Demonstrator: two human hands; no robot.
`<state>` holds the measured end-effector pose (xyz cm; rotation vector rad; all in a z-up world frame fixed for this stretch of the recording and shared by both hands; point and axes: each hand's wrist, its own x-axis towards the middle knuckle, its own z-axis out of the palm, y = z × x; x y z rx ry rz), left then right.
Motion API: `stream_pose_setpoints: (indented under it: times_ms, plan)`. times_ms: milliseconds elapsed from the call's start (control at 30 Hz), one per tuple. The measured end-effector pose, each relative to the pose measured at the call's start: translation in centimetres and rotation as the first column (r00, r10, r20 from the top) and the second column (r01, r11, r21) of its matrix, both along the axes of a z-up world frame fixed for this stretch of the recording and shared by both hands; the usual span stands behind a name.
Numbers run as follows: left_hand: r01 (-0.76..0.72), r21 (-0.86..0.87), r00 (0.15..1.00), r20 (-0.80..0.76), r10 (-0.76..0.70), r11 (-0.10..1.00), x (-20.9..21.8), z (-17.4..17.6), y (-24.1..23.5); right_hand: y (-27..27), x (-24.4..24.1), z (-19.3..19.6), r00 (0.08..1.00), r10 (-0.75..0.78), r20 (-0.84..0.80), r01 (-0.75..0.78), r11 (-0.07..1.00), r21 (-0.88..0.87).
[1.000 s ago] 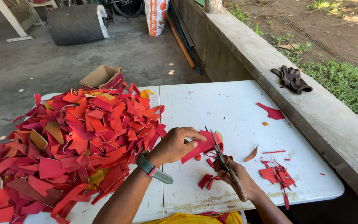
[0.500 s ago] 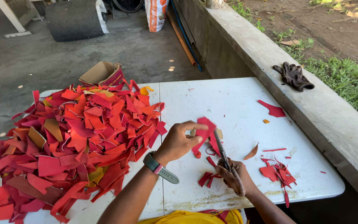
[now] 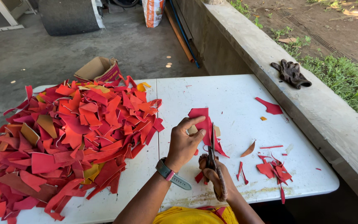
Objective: The person uses shears to cut red and orange paper pieces into smaller strips on a white table. The cut pieces are gathered and placed into a white sack. The person repeatedly picks up paper, cuts it, and transfers the pieces into the sack.
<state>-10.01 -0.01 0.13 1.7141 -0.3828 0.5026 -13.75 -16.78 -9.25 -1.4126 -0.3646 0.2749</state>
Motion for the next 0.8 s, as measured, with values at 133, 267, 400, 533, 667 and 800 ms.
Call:
stream_pose_setpoints:
  times_ms: [133,267,400,533,667,800]
  plan:
    - [0.055,-0.058,0.997,-0.057,-0.058,0.997,-0.4,-0.1,-0.5,-0.2,0.2,-0.2,0.998,-0.051,0.037,0.052,0.998,-0.030]
    - [0.026,-0.017,0.996,-0.086,-0.028,1.000,-0.8,0.0,-0.9,-0.3,-0.1,-0.8,0.985,-0.167,-0.044,0.158,0.974,-0.161]
    - [0.028,-0.055,0.996,-0.078,-0.032,0.998,-1.2,0.0,-1.2,0.0,-0.4,-1.4,0.953,-0.267,-0.144,0.235,0.949,-0.211]
    - [0.047,-0.082,0.994,-0.098,-0.055,0.996,-1.3,-0.4,-1.5,0.0,-0.7,-1.9,0.945,-0.245,-0.216,0.223,0.967,-0.124]
    - [0.071,-0.103,0.992,-0.098,-0.082,0.992,-1.2,-0.7,-1.3,-0.3,-0.3,-1.8,0.983,-0.138,-0.118,0.130,0.989,-0.074]
    - [0.095,-0.100,0.983,-0.146,-0.108,0.991,-1.4,-1.4,-1.5,-0.6,0.5,-1.6,1.000,-0.014,0.015,0.014,0.999,0.031]
